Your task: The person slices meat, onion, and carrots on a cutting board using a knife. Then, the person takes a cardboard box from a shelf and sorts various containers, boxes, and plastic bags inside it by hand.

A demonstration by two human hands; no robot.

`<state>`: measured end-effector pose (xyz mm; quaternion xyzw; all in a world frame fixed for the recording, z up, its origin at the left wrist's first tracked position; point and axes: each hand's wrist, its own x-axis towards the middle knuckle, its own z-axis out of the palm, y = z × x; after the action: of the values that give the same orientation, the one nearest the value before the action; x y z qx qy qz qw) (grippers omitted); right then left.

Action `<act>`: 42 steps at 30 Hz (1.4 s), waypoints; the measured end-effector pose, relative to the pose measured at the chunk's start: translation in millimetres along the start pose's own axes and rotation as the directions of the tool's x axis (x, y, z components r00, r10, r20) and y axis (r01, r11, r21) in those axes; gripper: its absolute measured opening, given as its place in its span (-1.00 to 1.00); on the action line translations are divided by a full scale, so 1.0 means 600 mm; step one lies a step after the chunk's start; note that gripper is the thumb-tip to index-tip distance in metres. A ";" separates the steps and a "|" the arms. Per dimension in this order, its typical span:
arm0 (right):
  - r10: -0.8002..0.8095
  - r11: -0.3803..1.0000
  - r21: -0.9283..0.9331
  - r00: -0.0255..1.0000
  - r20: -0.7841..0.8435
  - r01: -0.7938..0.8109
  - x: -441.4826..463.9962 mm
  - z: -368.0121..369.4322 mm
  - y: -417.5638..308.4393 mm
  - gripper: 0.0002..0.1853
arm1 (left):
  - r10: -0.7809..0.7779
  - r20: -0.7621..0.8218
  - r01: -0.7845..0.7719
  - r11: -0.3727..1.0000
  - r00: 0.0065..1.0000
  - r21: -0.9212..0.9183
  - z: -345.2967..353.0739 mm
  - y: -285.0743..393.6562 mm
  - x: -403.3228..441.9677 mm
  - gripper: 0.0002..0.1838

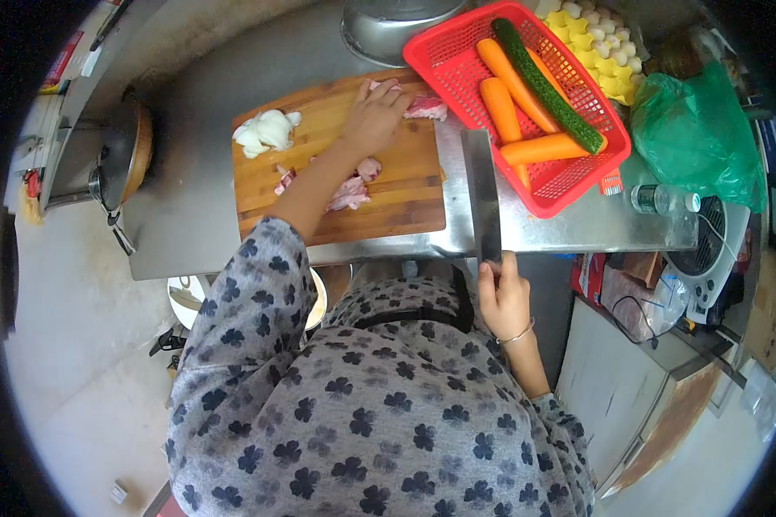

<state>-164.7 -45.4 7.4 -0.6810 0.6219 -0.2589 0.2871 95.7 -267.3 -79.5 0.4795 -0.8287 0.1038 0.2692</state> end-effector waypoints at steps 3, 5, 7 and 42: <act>0.009 0.999 0.032 0.999 0.030 -0.010 -0.006 0.003 -0.004 -0.78 | 0.093 0.205 -0.092 0.996 0.974 -0.013 -0.009 -0.027 0.021 -0.54; 0.028 0.999 0.033 0.997 0.066 -0.030 -0.004 0.005 -0.003 -0.78 | 0.012 0.391 0.052 0.987 0.921 -0.154 -0.025 -0.040 0.022 -0.57; -0.036 0.999 0.022 0.998 0.056 0.035 -0.002 0.008 -0.007 -0.78 | -0.113 0.371 0.250 0.905 0.922 -0.344 -0.063 -0.043 0.011 -0.60; -0.069 0.971 -0.184 0.916 0.395 0.153 0.088 0.128 -0.009 -0.80 | -0.488 0.138 0.507 0.830 0.862 -0.231 -0.163 0.122 -0.199 -0.54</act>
<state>-101.2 -92.3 -42.7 -0.7796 0.5371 -0.0682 0.3147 114.4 -99.0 -56.7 0.6428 -0.6908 -0.0969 0.3167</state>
